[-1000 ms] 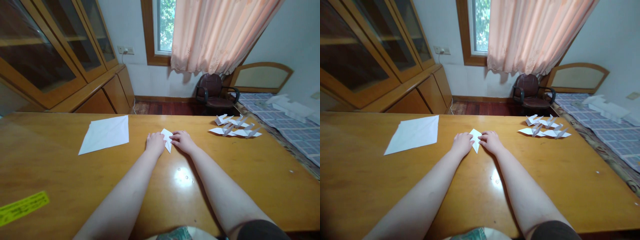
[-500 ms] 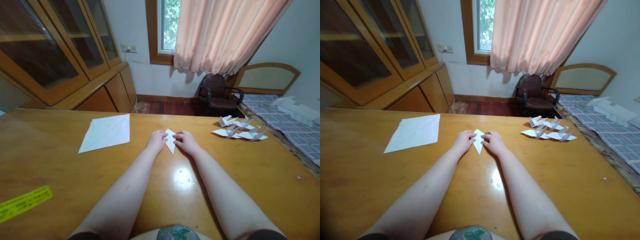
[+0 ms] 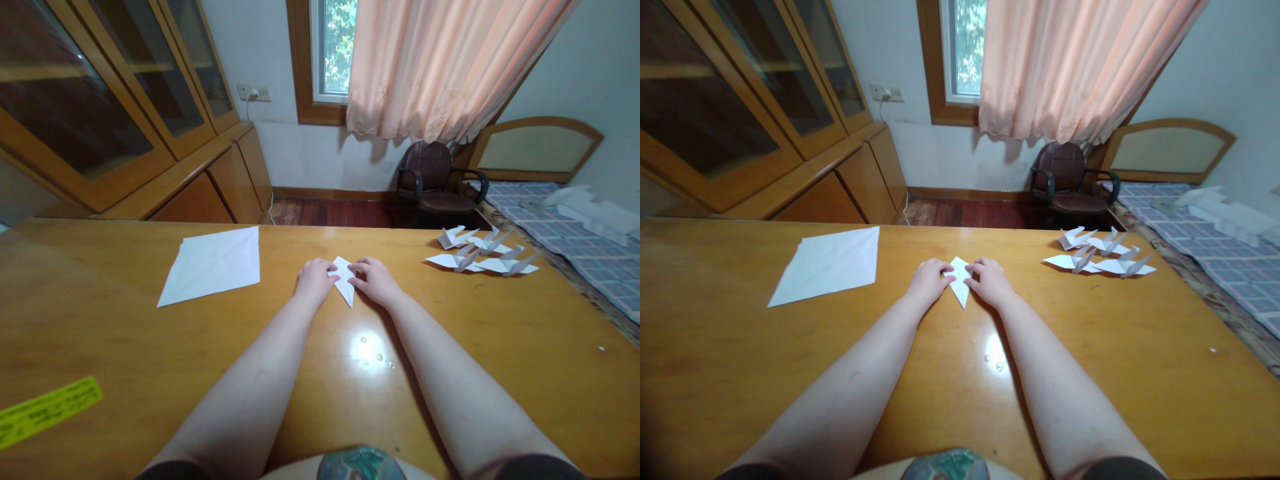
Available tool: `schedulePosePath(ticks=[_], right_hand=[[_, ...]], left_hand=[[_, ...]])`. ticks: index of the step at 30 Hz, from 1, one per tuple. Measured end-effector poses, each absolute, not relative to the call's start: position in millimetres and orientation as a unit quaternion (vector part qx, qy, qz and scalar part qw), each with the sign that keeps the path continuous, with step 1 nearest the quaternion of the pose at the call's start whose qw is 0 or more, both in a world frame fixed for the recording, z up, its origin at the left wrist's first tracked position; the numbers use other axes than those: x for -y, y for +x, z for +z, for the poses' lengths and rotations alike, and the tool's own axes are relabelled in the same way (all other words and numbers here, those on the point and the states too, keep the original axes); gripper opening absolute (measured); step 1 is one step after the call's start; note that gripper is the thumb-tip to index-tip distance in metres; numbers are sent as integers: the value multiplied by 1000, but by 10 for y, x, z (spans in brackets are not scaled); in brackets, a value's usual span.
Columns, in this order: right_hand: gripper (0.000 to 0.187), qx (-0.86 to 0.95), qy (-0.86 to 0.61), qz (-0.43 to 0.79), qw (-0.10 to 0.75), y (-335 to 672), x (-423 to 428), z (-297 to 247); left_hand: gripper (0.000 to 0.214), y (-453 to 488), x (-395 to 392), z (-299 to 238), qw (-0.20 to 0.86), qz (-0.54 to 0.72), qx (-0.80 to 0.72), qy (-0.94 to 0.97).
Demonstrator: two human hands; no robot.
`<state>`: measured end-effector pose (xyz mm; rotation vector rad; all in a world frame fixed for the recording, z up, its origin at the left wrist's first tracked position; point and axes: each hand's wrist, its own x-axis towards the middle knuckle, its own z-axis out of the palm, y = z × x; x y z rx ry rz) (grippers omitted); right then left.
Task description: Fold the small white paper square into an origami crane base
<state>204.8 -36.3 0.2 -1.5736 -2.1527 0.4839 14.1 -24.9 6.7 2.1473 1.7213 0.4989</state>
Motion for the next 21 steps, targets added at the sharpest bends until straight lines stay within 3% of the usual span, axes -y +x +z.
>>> schedulePosePath(ticks=[9,21], right_hand=[[6,750,-592,175,238,2062,314,-13],[13,743,-600,187,229,2076,276,-24]], left_hand=[[24,200,285,116,197,170,-569,780],[22,244,267,76,220,191,-525,800]])
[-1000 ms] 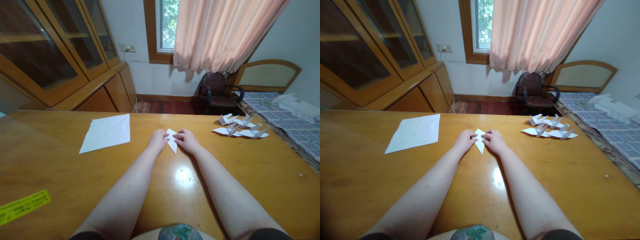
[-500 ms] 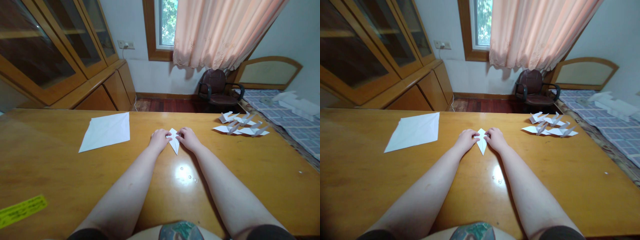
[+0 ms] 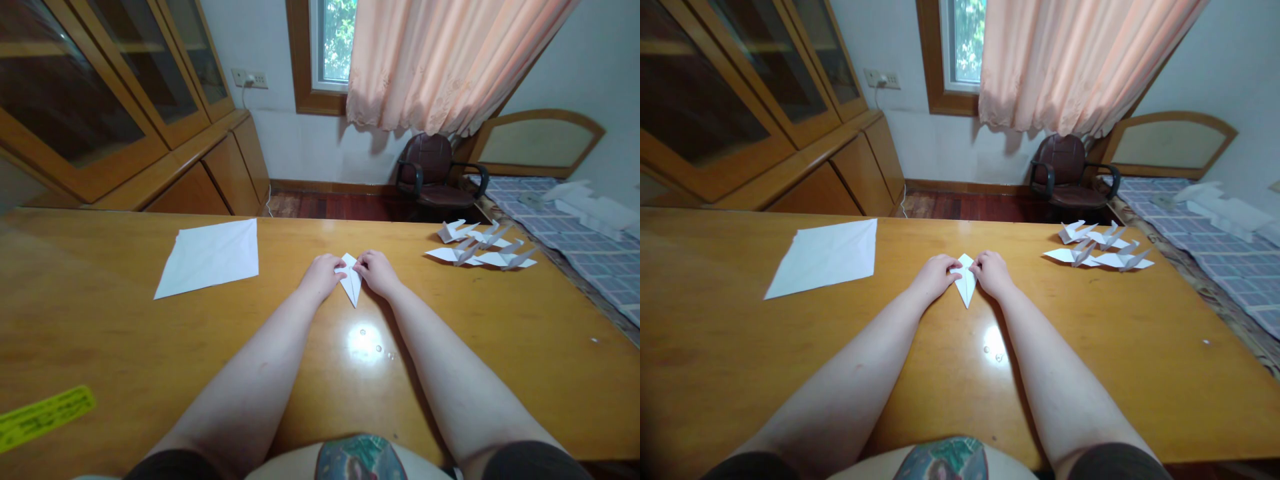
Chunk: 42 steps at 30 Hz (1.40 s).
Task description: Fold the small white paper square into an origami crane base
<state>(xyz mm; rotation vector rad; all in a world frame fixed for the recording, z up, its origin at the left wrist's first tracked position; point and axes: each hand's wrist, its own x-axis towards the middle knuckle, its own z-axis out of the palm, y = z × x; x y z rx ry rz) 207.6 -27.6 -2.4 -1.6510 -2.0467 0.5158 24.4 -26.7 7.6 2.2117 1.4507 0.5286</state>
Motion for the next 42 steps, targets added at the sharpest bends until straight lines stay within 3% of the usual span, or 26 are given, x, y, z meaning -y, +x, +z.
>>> schedulePosePath(ticks=[33,42], right_hand=[[12,705,-644,173,238,2010,303,-45],[11,715,-636,151,248,2013,331,-39]], left_hand=[[26,279,328,70,157,158,-526,821],[25,325,443,176,104,82,-526,840]])
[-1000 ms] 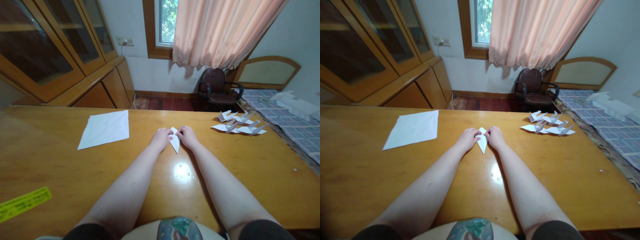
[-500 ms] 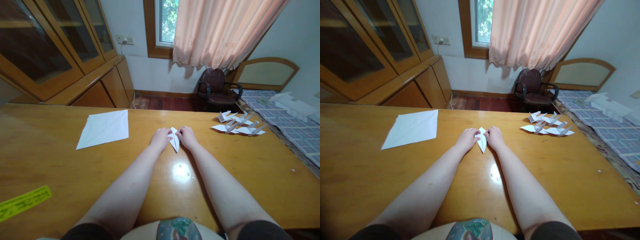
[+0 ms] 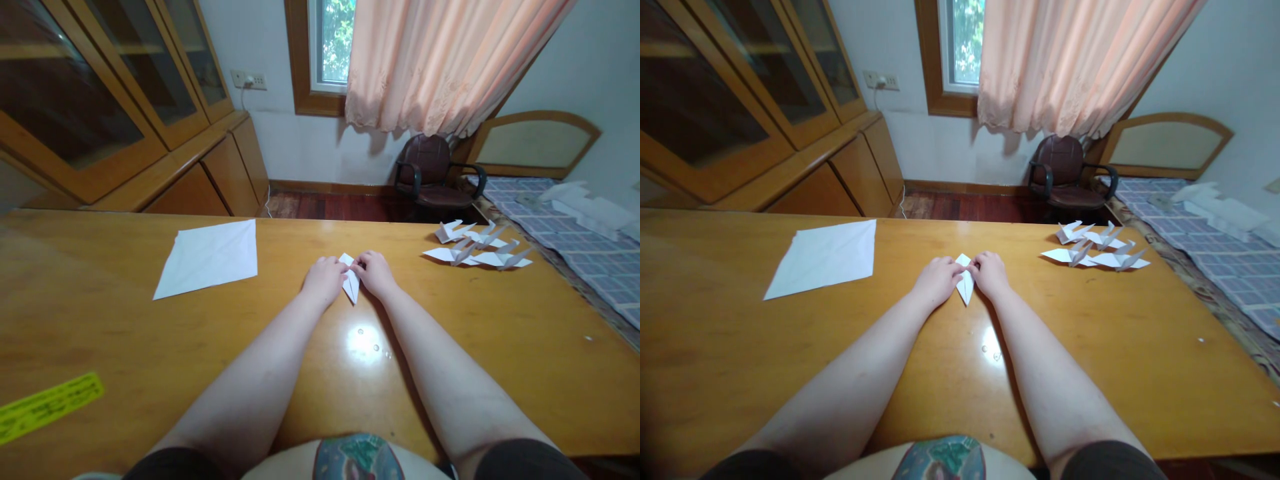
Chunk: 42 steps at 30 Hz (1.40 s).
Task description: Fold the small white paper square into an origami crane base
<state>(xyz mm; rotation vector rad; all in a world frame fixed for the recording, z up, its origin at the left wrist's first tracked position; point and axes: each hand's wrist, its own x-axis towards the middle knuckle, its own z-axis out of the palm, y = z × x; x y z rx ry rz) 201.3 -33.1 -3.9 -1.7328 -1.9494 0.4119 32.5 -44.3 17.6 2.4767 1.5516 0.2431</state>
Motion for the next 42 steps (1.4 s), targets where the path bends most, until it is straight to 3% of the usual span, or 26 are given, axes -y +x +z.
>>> schedulePosePath(ticks=[9,16,29,42], right_hand=[[20,698,-645,161,264,2381,177,-61],[10,706,-631,186,262,2413,162,-75],[17,742,-599,178,242,2376,229,-11],[9,753,-589,182,230,2416,218,-28]], left_hand=[[38,410,560,280,96,53,-545,831],[39,439,607,321,92,43,-551,828],[40,446,602,322,100,47,-553,826],[41,440,597,320,113,41,-557,822]])
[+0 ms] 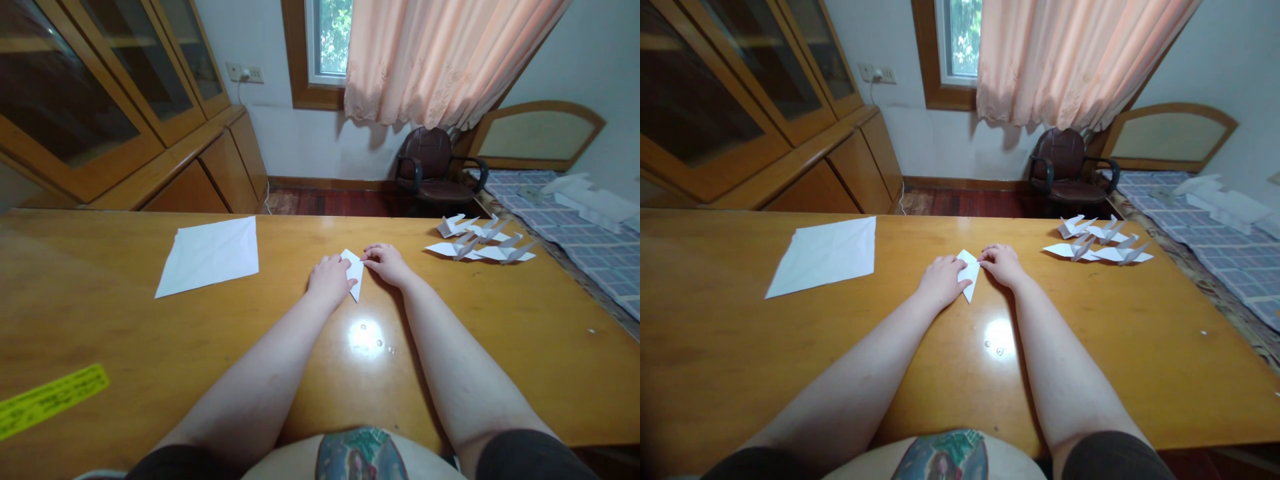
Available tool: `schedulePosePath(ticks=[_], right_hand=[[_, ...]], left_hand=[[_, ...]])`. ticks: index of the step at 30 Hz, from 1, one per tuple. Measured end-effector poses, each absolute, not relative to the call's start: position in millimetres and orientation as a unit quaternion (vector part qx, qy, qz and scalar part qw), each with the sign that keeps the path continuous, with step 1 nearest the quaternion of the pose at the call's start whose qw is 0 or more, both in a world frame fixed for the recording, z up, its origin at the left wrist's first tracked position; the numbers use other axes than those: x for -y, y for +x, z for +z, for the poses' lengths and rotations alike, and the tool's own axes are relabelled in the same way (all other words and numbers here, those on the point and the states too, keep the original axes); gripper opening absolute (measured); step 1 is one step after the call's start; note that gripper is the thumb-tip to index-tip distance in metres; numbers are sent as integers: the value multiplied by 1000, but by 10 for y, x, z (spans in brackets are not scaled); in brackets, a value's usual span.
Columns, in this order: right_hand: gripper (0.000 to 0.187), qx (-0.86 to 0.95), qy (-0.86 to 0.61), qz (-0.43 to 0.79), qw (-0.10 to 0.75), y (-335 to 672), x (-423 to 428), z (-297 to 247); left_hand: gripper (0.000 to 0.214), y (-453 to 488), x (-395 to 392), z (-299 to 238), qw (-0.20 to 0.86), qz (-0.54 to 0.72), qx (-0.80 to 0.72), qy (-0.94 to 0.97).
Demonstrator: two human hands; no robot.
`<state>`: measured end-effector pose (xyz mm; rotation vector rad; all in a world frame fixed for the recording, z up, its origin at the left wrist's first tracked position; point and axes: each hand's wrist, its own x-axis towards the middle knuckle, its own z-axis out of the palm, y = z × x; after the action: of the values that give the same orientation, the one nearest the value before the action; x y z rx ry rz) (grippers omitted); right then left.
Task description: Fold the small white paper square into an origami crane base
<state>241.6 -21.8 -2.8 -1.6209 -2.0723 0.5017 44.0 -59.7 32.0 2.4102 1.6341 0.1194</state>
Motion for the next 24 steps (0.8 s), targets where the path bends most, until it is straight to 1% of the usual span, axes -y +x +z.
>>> schedulePosePath(ticks=[5,14,20,24], right_hand=[[14,774,-566,179,223,2441,218,-40],[10,766,-572,178,233,2430,191,-72],[10,762,-571,191,239,2425,208,-42],[10,754,-576,196,249,2437,185,-79]], left_hand=[[41,435,597,319,119,42,-558,821],[40,440,586,286,110,49,-557,822],[38,441,593,317,113,38,-560,820],[41,445,603,321,116,43,-559,820]])
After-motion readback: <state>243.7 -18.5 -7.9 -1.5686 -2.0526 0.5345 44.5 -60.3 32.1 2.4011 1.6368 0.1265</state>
